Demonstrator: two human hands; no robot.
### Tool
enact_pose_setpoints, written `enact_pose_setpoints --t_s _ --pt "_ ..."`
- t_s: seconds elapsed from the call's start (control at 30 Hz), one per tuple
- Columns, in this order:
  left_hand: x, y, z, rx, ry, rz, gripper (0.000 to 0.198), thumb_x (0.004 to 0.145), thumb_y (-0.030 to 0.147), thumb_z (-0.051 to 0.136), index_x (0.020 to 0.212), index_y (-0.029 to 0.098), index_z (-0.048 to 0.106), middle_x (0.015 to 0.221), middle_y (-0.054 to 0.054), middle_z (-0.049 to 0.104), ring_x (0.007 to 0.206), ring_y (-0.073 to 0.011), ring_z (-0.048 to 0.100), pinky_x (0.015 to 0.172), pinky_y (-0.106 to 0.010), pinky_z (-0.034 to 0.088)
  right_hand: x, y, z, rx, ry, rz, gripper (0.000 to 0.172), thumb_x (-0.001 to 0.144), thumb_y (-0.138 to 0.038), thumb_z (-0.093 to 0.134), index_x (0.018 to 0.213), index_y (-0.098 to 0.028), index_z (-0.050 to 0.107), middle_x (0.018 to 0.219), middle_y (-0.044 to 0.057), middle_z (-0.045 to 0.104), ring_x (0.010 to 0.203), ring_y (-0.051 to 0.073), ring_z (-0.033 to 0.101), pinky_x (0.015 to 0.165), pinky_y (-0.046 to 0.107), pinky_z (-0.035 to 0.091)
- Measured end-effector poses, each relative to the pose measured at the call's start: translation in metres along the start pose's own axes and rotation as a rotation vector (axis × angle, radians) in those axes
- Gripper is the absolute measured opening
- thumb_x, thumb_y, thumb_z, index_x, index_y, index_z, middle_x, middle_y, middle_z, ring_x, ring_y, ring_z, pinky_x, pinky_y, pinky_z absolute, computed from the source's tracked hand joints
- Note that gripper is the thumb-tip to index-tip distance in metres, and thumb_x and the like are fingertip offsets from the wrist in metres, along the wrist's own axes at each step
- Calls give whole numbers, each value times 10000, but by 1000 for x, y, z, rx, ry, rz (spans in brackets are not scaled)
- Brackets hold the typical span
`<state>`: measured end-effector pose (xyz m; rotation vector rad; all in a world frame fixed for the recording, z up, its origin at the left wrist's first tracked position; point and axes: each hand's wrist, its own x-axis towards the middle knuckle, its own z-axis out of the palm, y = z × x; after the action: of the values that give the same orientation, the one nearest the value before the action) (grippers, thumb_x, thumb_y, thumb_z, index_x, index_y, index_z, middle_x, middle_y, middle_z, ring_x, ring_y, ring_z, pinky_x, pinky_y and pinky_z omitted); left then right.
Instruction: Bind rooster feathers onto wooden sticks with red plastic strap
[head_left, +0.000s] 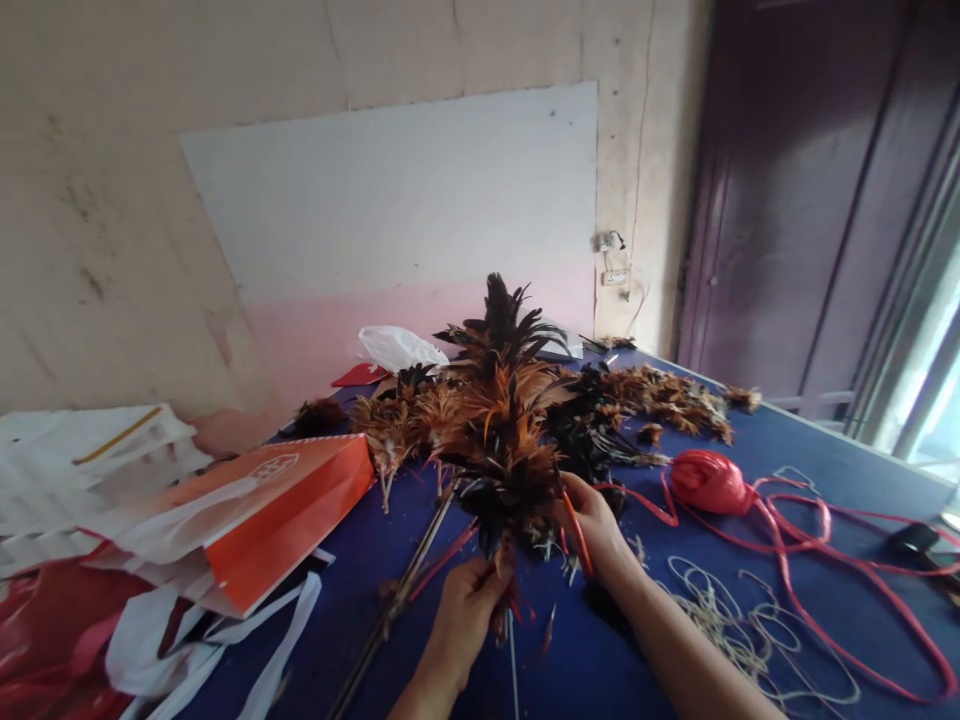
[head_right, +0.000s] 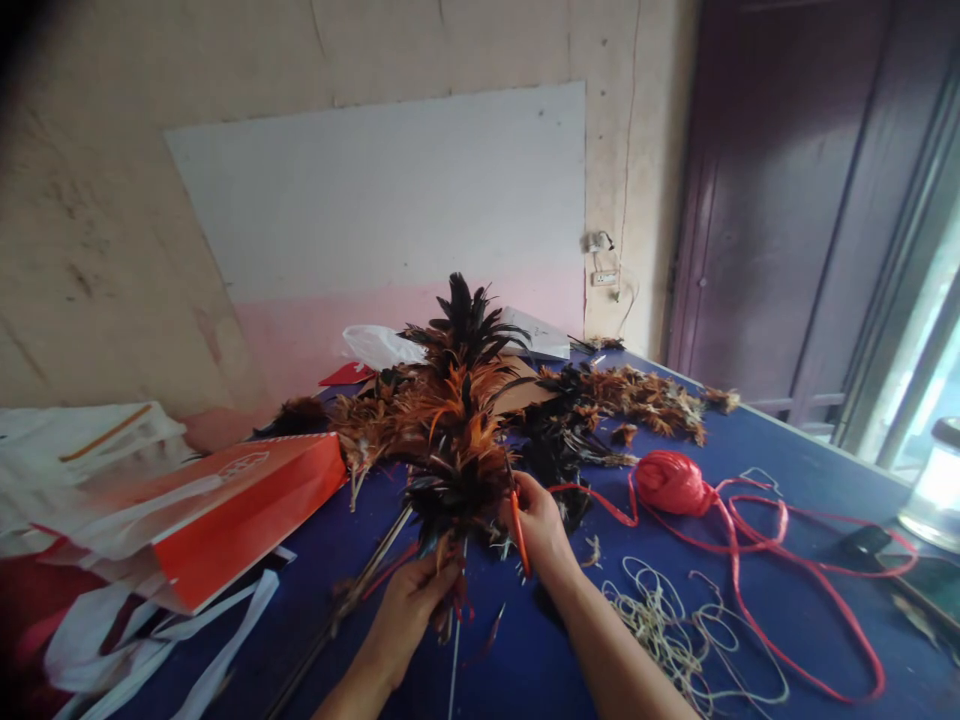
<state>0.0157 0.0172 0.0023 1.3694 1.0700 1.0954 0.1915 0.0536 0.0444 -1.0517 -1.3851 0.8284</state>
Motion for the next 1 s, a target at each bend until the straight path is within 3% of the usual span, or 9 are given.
enact_pose_setpoints --t_s 0.27,0.5,0.7,1.0 --pt "-1 0 -2 133 -59 -18 396 748 507 547 584 148 582 437 14 502 365 -85 368 405 -215 297 8 -5 -14 111 127 9 334 653 -258 582 963 -140 615 810 36 653 740 170 575 670 250 447" --pt "0 3 0 207 -104 -49 359 755 465 538 612 141 602 478 16 508 372 -78 377 397 -202 291 9 -16 -29 159 196 62 302 671 -316 586 906 -130 627 585 -20 569 493 104 475 464 207 352" --pt "0 1 -5 227 -134 -36 346 766 450 538 624 142 604 481 24 492 382 -76 375 405 -199 311 14 -18 -41 255 249 65 405 658 -335 626 1012 -142 586 761 25 634 657 154 579 586 239 445" --pt "2 0 -5 242 -166 -48 390 753 498 548 631 133 609 515 3 532 401 -72 383 412 -196 309 31 -21 -67 235 291 86 456 638 -412 650 1012 -155 608 697 18 623 608 151 563 517 229 419"
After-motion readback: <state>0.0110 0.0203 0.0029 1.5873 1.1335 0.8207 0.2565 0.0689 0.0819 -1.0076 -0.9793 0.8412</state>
